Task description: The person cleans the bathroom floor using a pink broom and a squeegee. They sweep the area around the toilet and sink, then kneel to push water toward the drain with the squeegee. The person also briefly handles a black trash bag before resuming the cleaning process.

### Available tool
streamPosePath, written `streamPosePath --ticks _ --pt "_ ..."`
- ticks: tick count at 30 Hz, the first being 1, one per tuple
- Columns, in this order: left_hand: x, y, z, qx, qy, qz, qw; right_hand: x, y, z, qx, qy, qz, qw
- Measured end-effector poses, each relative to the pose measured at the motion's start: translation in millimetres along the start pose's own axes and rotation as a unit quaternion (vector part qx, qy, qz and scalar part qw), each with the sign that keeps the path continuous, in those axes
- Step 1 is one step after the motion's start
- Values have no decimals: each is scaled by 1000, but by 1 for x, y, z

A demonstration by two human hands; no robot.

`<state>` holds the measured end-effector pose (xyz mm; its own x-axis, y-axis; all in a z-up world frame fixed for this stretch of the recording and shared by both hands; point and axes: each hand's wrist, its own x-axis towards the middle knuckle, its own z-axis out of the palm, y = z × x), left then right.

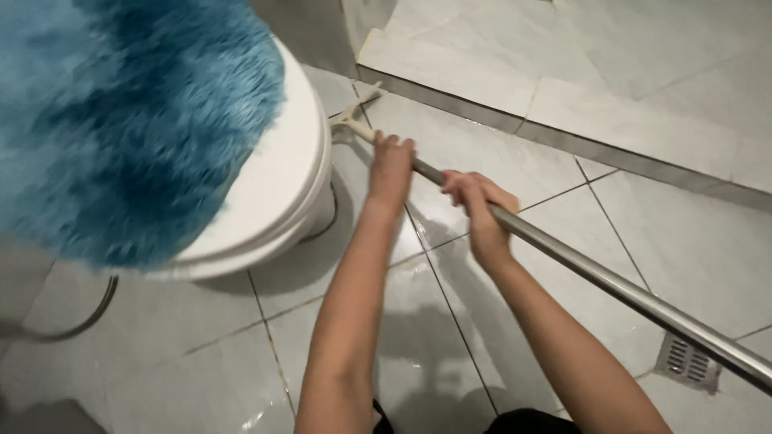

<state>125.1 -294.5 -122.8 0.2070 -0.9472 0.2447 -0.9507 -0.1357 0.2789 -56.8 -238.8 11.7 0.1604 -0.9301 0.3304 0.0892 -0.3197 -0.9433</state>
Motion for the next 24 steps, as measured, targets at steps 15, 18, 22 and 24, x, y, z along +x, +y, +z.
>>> streamPosePath --ticks 15,18,22,24 --pt "-37 26 49 -71 -32 20 997 -36 0 -23 -70 14 8 997" --pt "-67 93 7 -35 -20 17 999 -55 -18 -71 -67 19 23 997" --pt "-114 177 3 -14 -19 35 999 -95 -30 -157 -9 53 22 998" --pt "-136 225 -3 -43 -98 48 993 -122 -39 -223 62 -29 139 988"
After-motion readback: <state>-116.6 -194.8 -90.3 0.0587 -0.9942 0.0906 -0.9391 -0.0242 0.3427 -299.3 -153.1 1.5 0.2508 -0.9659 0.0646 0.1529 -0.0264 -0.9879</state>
